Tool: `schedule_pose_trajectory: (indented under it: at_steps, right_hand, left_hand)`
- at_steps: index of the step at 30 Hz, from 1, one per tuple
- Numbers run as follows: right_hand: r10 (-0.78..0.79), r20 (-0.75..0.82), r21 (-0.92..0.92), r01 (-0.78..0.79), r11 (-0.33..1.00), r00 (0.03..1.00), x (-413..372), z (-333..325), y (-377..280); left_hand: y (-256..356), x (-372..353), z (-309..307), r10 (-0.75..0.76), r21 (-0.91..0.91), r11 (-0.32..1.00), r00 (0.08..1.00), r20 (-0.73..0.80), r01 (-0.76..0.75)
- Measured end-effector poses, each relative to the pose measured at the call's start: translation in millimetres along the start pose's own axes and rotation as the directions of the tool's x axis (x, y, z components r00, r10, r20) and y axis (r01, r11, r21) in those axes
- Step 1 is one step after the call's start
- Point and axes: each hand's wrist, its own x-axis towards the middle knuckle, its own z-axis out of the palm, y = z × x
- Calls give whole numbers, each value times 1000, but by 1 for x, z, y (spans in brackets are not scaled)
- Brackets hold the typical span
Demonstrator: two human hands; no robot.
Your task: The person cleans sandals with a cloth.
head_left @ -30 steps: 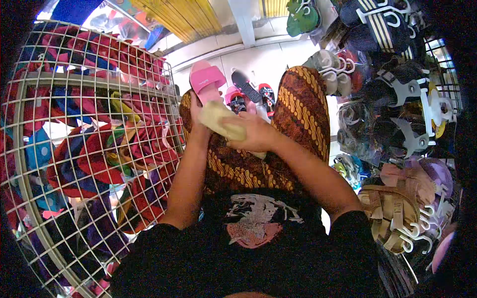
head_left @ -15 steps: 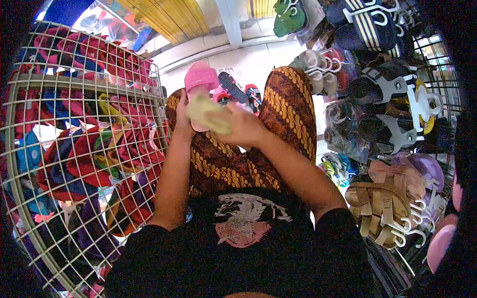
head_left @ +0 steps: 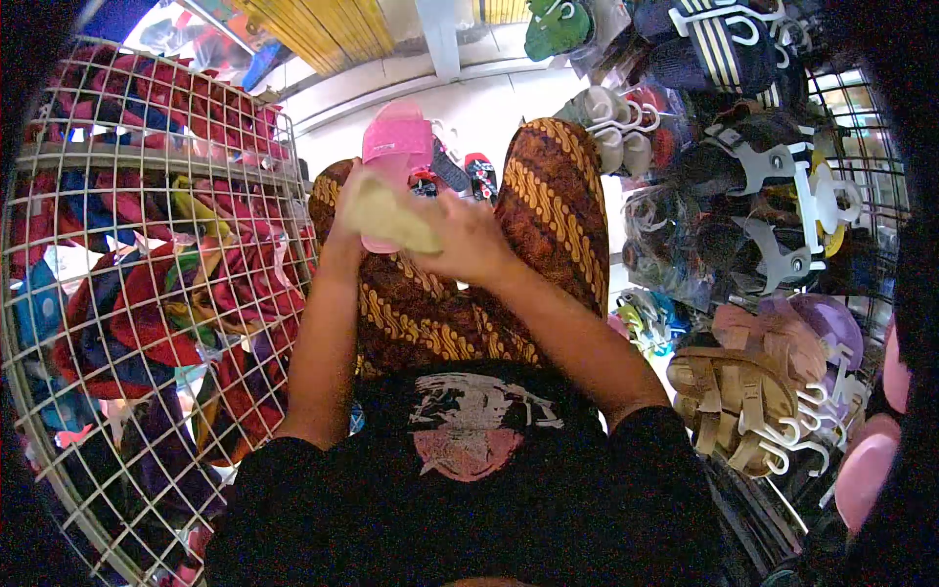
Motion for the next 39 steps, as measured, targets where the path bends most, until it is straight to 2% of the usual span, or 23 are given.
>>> schedule_pose_trajectory:
  at_steps: [1,3,5,7,9,11,14,16,18,20,21,22,24,25,27,30,31,32,33,34,36,38,39]
  right_hand:
    - [102,-33,191,-94,977,994,2,-6,4]
    - [-143,-47,50,145,988,989,-2,-3,6]
    - [-377,14,-91,377,922,926,-8,-4,5]
    - [-295,-51,4,296,955,954,-5,-3,4]
    - [-107,-125,165,127,978,986,3,0,5]
    - [-120,-187,122,145,982,975,3,-2,9]
    - [-236,-144,157,258,953,961,-2,8,12]
    - [-324,-153,96,341,935,933,-4,6,9]
    - [-133,-150,98,148,984,980,0,-2,6]
    - [-71,-213,95,93,991,975,7,-8,10]
    - [16,-155,131,5,991,988,3,-6,6]
    - [-93,-170,124,115,986,981,-3,-5,7]
    - [-305,-208,108,331,937,929,-5,-5,7]
    - [-32,-102,289,60,956,994,-2,-10,4]
    - [-26,-85,254,47,966,996,4,-5,11]
    - [-268,-55,96,272,957,962,0,0,18]
    - [-297,-17,120,296,947,955,-1,0,19]
    - [-324,21,144,318,937,946,-1,0,20]
    - [-105,40,234,93,968,994,4,0,19]
    - [10,-13,382,-5,924,1000,14,-1,21]
    - [-63,-75,110,71,991,995,11,-9,19]
    - [-288,-63,123,294,948,956,1,-4,19]
    - [-267,-63,187,274,943,962,2,-1,20]
  left_hand:
    - [-2,4,-5,130,247,963,990,-58,-112]
    - [-5,6,-12,170,317,935,985,-12,-157]
    - [-2,6,-15,1,-12,1000,983,185,2]
    - [2,6,-11,-36,-145,985,943,332,89]
    - [-6,6,-9,118,37,992,993,-5,-118]
    - [-13,-3,-9,262,252,940,960,-95,-231]
    - [4,-14,12,-113,-227,956,945,306,187]
    - [-4,12,-34,54,-26,998,988,144,-51]
    - [-13,27,-65,310,302,909,950,-31,-287]
    - [-2,-5,-7,117,281,951,992,48,-126]
    - [-1,-10,4,19,74,997,998,62,-24]
    - [2,-10,9,-74,-129,988,992,99,87]
    - [3,4,-10,102,-48,994,993,63,-99]
    - [-2,4,-8,157,46,987,987,-40,-155]
    - [-10,-4,8,276,305,930,936,-217,-203]
    - [-3,4,-14,28,-204,979,987,159,5]
    - [-2,5,-15,6,-155,987,976,219,29]
    - [-4,5,-16,107,17,994,991,77,-108]
    - [-8,2,-10,230,202,955,972,-47,-216]
    - [-9,-2,4,221,151,966,973,-73,-208]
    - [-9,-11,34,203,46,979,971,-123,-199]
    - [-3,2,-8,9,-235,971,976,216,43]
    - [-1,5,-18,41,-154,988,983,182,-13]
